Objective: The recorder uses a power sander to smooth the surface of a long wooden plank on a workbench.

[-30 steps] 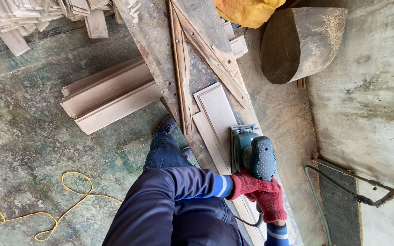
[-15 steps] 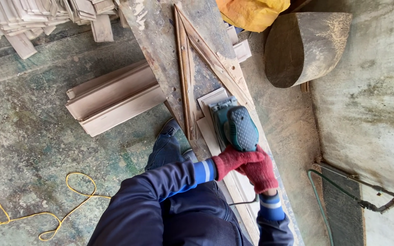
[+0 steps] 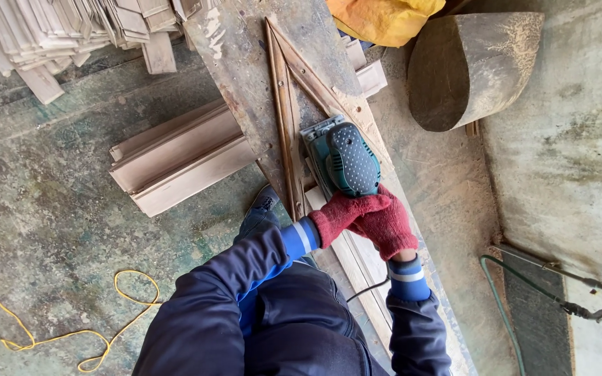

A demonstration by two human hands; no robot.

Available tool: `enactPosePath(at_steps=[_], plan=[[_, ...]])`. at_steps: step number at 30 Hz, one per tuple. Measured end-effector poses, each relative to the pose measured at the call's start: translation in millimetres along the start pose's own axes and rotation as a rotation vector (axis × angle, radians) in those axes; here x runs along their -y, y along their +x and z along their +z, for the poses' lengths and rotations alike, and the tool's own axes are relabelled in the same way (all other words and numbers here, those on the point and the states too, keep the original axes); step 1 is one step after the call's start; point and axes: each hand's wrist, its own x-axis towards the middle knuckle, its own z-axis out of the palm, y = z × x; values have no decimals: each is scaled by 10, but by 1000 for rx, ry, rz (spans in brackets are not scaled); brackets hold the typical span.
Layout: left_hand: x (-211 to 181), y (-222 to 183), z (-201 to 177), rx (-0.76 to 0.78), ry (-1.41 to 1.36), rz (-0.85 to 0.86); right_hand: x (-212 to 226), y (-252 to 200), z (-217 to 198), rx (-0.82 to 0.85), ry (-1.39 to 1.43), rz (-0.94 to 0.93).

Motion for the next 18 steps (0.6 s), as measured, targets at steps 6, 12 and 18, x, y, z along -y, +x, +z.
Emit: enactPosePath(at_steps=[6, 12, 18], plan=[[434, 1, 147, 41, 8, -15, 253, -565, -265, -11, 12, 141], [1038, -123, 529, 23, 72, -137, -117, -1073, -334, -16, -94, 245], [2160, -24, 886, -9, 146, -133, -1846, -1406, -83, -32, -27, 270]])
